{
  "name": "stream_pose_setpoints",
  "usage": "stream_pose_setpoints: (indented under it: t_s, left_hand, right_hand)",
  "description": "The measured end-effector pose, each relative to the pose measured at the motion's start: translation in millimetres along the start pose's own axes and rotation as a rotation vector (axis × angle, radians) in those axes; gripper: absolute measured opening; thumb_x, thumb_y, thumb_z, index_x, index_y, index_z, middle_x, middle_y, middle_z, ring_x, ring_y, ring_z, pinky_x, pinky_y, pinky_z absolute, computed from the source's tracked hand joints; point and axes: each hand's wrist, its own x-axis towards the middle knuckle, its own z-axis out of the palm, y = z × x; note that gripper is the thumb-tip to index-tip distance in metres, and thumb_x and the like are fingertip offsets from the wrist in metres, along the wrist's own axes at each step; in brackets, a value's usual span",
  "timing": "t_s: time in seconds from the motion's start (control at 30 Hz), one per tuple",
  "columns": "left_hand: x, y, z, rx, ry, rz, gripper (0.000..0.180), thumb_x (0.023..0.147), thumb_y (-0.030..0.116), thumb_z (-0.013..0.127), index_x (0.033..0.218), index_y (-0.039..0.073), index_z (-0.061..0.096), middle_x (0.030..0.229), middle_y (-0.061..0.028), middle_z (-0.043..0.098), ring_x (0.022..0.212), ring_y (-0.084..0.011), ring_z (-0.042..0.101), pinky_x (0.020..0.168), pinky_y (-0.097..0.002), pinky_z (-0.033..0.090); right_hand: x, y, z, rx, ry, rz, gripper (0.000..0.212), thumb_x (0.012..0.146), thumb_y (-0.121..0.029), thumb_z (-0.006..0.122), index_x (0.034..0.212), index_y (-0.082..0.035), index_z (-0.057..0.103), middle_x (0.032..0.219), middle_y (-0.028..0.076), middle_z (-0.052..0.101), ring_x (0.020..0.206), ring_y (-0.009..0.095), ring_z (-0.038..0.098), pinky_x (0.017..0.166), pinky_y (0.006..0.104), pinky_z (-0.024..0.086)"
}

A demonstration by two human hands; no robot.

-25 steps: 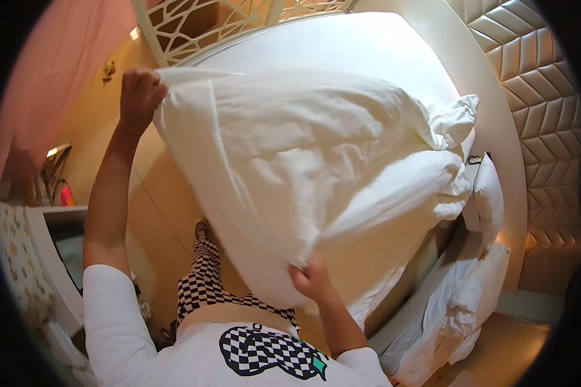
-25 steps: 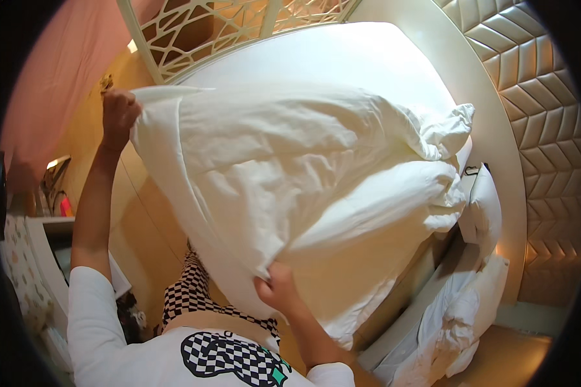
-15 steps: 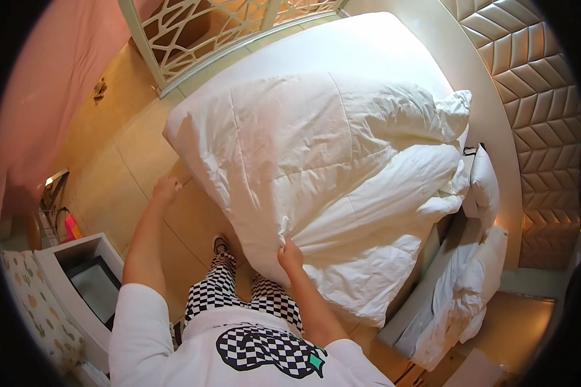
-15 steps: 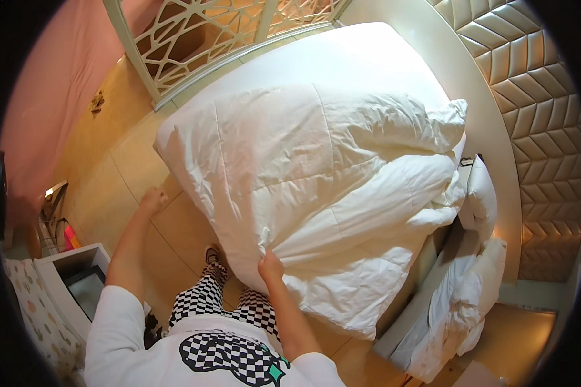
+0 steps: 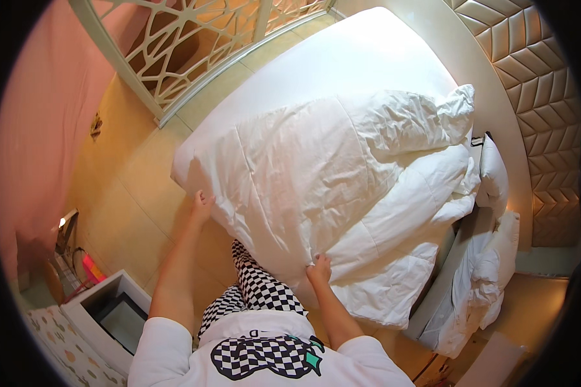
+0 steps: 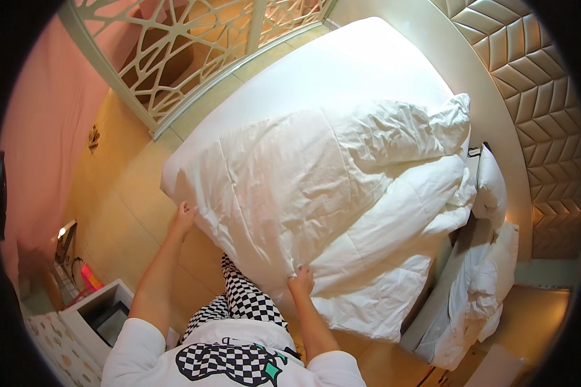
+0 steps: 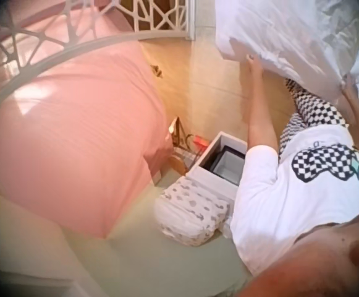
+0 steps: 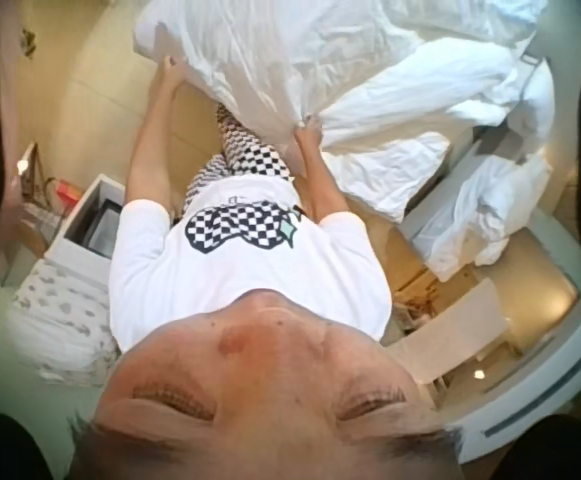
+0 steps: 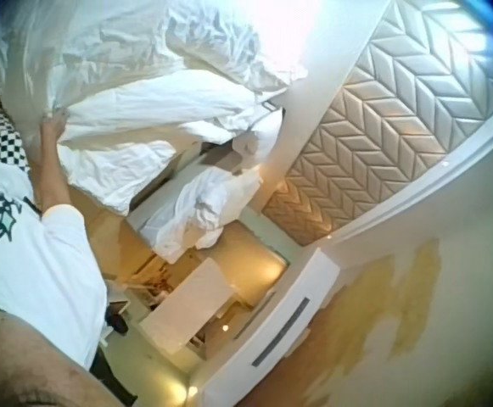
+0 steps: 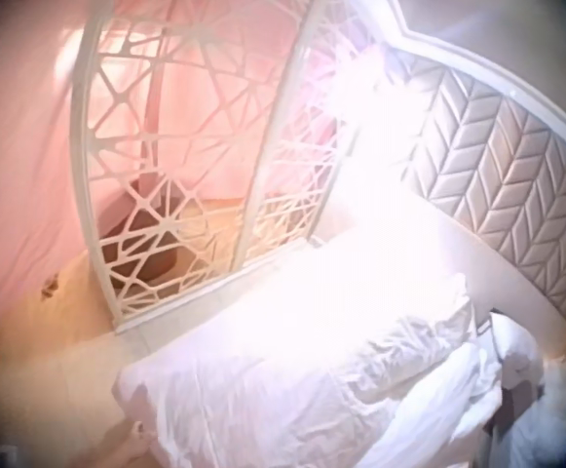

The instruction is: The person places a pillow into a pillowcase and smooths it on the bed. Then the person spreads a white duvet over the mattress, tucking and smoothing the fabric.

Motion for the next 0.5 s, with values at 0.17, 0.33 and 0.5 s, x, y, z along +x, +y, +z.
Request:
stream_pose_setpoints:
  t_s: [0.17, 0.33, 0.5]
  left_hand:
    - [31, 64, 22, -0.090, 0.076, -0.213, 0.066, 0.067, 0.026, 0.064, 0.119, 0.002, 0.030, 0.106, -0.0169, 0.047, 0.090, -0.0246, 0.051, 0.075, -0.0320, 0.041]
    - [75, 34, 17, 0.006, -0.157, 0.139, 0.050, 0.069, 0.025, 0.061, 0.111, 0.006, 0.041, 0.093, -0.0161, 0.053, 0.081, -0.0243, 0.054, 0.063, -0.0330, 0.045]
    - [-41, 148, 21, 0.570, -0.434, 0.688, 0.030, 0.069, 0.020, 0.058, 0.093, 0.002, 0.052, 0.080, -0.0164, 0.056, 0.074, -0.0321, 0.053, 0.059, -0.0356, 0.044]
  right_hand:
    - [34, -67, -14, 0.265, 0.307, -0.497, 0.025, 0.062, -0.002, 0.050, 0.087, -0.003, 0.046, 0.080, 0.015, 0.045, 0.072, 0.029, 0.046, 0.064, 0.0375, 0.038]
    - [57, -192, -47, 0.787, 0.068, -0.527, 0.026, 0.065, 0.000, 0.053, 0.090, 0.000, 0.046, 0.081, 0.012, 0.044, 0.063, 0.021, 0.046, 0.056, 0.0287, 0.041]
    - [71, -297, -103, 0.440, 0.165, -0.617, 0.052, 0.065, -0.020, 0.062, 0.108, 0.000, 0.040, 0.094, 0.015, 0.045, 0.078, 0.028, 0.049, 0.065, 0.0358, 0.043]
